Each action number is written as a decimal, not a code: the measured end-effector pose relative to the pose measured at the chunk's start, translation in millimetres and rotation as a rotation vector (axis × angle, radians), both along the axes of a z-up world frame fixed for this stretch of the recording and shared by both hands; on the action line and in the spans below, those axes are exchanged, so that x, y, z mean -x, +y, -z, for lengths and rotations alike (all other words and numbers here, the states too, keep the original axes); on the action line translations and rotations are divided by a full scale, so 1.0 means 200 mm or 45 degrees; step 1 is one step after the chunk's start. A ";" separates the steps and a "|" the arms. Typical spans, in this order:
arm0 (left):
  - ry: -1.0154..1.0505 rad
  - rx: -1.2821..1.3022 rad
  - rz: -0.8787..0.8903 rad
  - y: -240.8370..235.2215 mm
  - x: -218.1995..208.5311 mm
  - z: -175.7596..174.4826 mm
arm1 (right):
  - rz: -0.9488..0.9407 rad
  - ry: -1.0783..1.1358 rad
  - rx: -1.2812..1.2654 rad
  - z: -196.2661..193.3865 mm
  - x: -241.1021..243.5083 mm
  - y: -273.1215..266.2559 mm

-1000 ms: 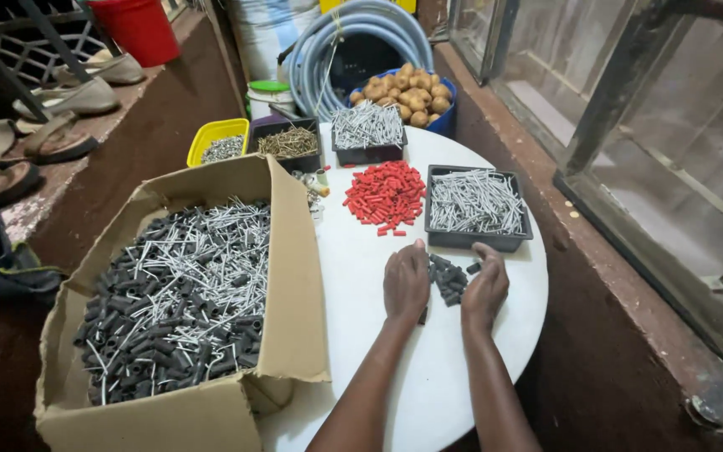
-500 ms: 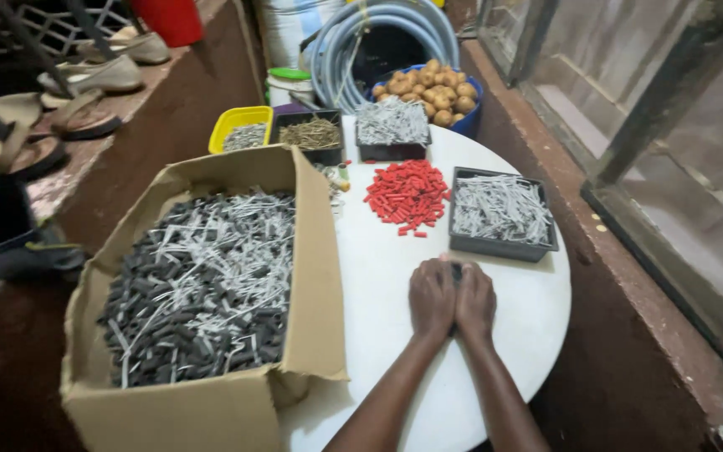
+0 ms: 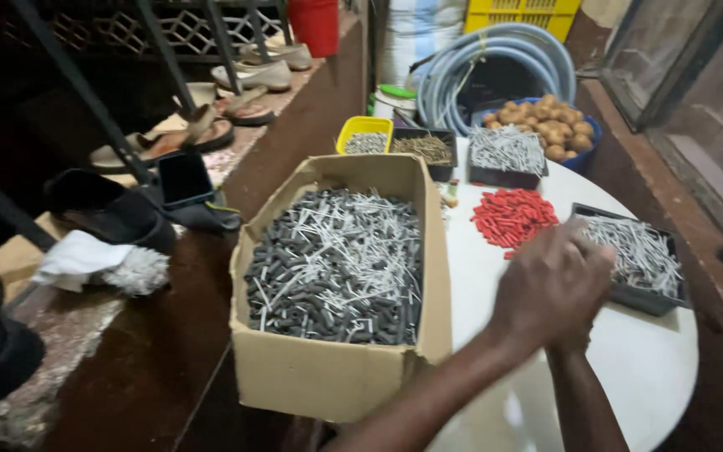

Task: Assembling fasteners by inserting metal nails into black plastic sleeves

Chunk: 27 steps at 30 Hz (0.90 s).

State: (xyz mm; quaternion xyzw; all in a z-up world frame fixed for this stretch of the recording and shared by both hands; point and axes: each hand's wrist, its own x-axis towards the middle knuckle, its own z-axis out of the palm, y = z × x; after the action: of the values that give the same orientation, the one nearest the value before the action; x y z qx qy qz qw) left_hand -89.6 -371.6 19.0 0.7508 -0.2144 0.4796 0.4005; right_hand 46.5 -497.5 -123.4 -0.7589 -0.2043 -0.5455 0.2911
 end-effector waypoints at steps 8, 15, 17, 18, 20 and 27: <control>0.808 -0.335 -0.545 1.42 -0.32 -0.02 | -0.807 0.958 -0.056 -0.61 0.11 1.26; 1.293 -0.891 -0.525 1.93 -0.04 0.18 | -0.628 1.257 0.995 -0.40 0.00 1.86; 1.327 -0.859 -0.506 1.96 0.05 0.13 | -0.613 1.233 1.082 -0.37 0.01 1.89; 1.369 -0.870 -0.487 1.96 0.09 0.10 | -0.590 1.232 1.119 -0.38 0.03 1.89; 1.413 -0.876 -0.464 1.97 0.13 0.07 | -0.565 1.232 1.162 -0.40 0.06 1.88; 1.258 -0.842 -0.400 1.87 0.08 0.07 | -0.343 1.337 1.313 -0.56 0.17 1.85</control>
State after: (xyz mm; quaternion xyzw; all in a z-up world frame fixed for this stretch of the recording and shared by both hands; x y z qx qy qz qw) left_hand -104.8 2.5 5.3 0.9914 -0.0276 0.0363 0.1229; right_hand 13.5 -127.2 -11.2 -0.9282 -0.3594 0.0938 0.0218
